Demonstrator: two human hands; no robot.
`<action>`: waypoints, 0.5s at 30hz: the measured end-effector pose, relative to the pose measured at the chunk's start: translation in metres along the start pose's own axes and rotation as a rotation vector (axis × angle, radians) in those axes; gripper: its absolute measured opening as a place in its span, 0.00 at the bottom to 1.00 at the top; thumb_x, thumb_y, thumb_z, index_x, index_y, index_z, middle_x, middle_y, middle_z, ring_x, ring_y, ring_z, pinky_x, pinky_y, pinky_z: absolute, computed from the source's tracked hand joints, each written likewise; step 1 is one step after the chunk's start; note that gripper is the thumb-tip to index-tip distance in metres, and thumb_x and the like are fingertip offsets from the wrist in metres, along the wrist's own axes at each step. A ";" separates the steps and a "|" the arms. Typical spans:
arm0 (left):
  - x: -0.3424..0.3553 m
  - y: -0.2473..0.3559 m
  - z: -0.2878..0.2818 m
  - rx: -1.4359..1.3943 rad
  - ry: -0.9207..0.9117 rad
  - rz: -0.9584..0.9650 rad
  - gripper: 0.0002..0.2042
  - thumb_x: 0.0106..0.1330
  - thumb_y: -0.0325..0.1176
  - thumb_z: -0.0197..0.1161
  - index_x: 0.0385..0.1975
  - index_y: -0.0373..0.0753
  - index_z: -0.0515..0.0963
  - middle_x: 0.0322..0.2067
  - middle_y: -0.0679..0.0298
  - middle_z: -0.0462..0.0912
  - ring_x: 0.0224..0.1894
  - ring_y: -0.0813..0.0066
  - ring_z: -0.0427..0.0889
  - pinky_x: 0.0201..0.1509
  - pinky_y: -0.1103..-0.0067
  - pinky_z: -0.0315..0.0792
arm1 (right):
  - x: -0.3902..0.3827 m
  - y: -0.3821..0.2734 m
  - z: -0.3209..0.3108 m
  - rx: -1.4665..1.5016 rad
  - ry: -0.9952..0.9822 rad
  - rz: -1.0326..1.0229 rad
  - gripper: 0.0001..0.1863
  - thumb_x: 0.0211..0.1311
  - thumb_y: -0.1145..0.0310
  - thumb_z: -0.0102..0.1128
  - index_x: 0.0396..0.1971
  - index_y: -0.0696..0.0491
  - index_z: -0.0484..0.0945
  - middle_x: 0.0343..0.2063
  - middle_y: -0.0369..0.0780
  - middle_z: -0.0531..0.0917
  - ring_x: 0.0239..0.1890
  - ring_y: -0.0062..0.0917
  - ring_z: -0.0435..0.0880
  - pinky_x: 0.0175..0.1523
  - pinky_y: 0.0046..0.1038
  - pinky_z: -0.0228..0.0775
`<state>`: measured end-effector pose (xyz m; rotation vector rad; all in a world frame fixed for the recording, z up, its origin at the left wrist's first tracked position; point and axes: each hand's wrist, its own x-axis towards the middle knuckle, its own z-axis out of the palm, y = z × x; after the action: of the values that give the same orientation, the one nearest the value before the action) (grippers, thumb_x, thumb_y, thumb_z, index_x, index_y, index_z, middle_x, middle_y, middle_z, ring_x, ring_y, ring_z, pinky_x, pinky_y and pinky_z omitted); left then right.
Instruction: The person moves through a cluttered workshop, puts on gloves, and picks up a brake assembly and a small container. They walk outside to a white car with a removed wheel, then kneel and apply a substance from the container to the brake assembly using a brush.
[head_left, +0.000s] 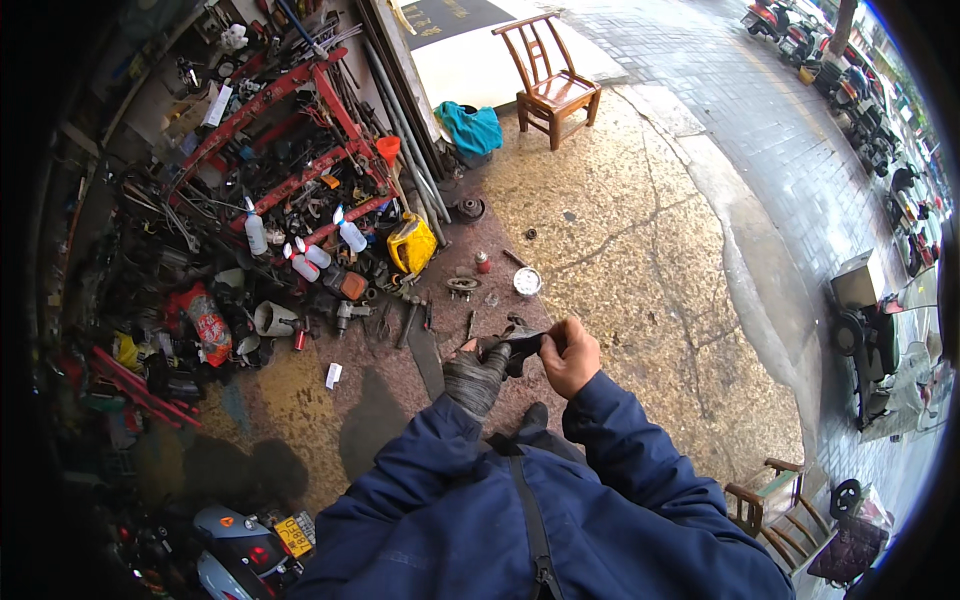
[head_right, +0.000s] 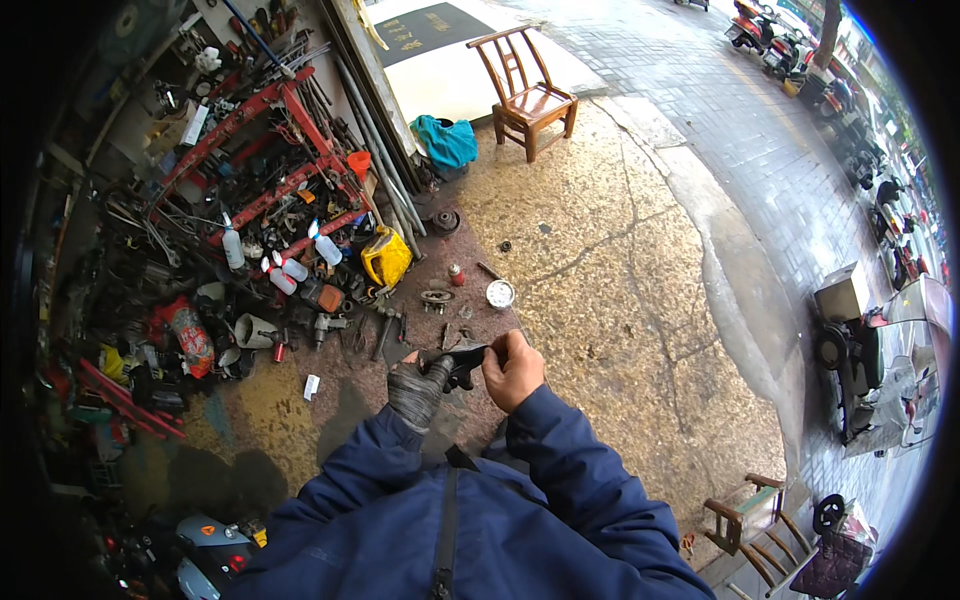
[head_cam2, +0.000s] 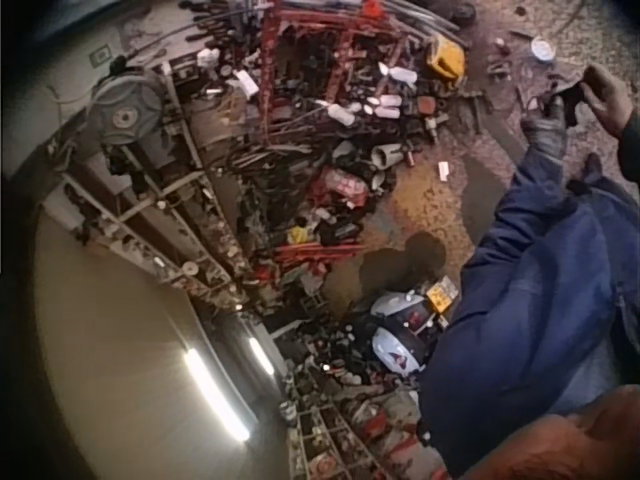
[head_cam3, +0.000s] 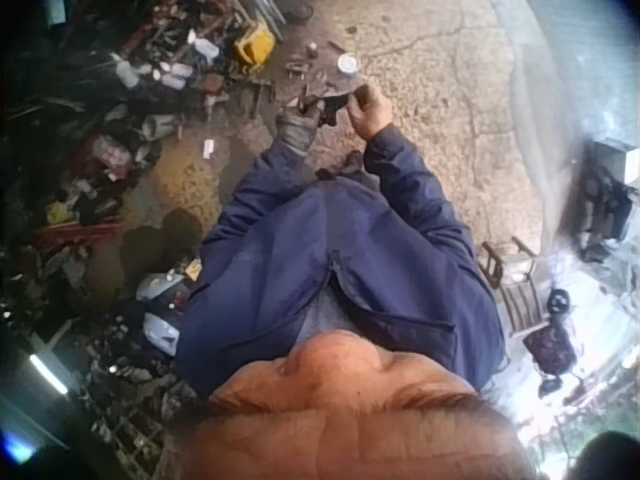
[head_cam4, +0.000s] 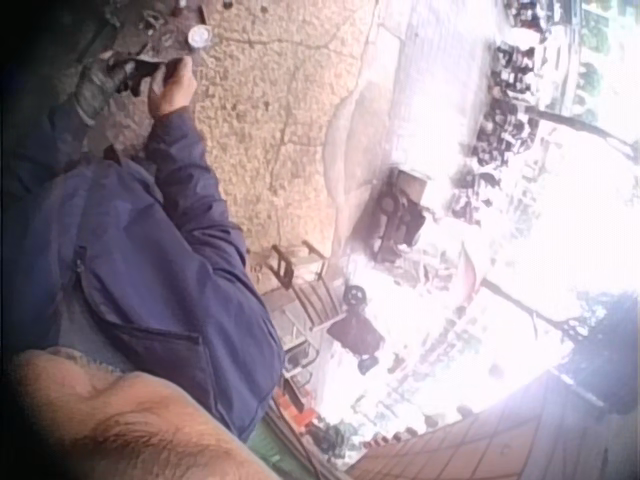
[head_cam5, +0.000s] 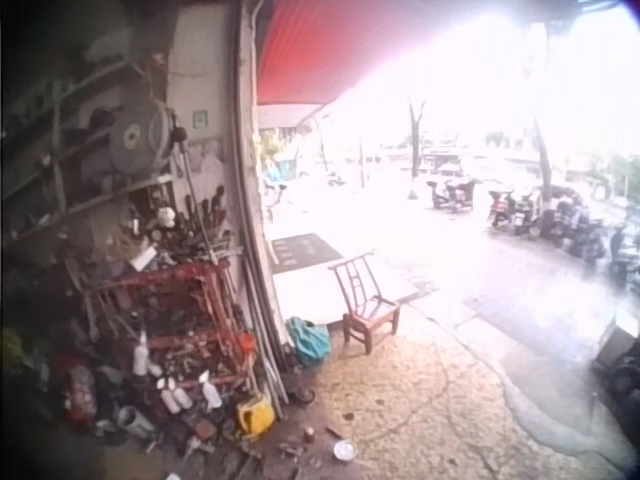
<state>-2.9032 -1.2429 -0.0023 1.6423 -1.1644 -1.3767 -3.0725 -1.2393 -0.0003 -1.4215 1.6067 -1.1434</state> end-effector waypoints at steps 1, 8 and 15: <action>0.001 0.001 0.001 0.039 0.023 0.113 0.07 0.64 0.29 0.63 0.38 0.33 0.78 0.28 0.61 0.84 0.30 0.77 0.83 0.33 0.78 0.76 | 0.001 -0.003 -0.001 -0.013 0.020 -0.124 0.04 0.55 0.76 0.59 0.30 0.57 0.74 0.22 0.45 0.79 0.23 0.36 0.81 0.29 0.30 0.73; 0.009 0.001 -0.002 0.278 0.190 0.544 0.06 0.62 0.26 0.62 0.37 0.33 0.77 0.30 0.57 0.83 0.32 0.67 0.83 0.38 0.74 0.76 | 0.004 -0.018 0.016 -0.558 -0.259 -0.183 0.10 0.53 0.73 0.53 0.36 0.48 0.77 0.26 0.45 0.77 0.27 0.44 0.79 0.33 0.39 0.74; 0.004 -0.017 -0.016 0.607 0.060 0.584 0.06 0.62 0.31 0.60 0.34 0.35 0.77 0.25 0.53 0.80 0.29 0.52 0.81 0.33 0.69 0.75 | 0.038 -0.015 0.034 1.123 -0.077 0.759 0.09 0.59 0.77 0.46 0.37 0.53 0.75 0.16 0.35 0.71 0.12 0.20 0.66 0.17 0.24 0.59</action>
<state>-2.8844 -1.2408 -0.0158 1.5110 -1.9570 -0.6279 -3.0419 -1.2821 0.0034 -0.0976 0.9530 -1.1516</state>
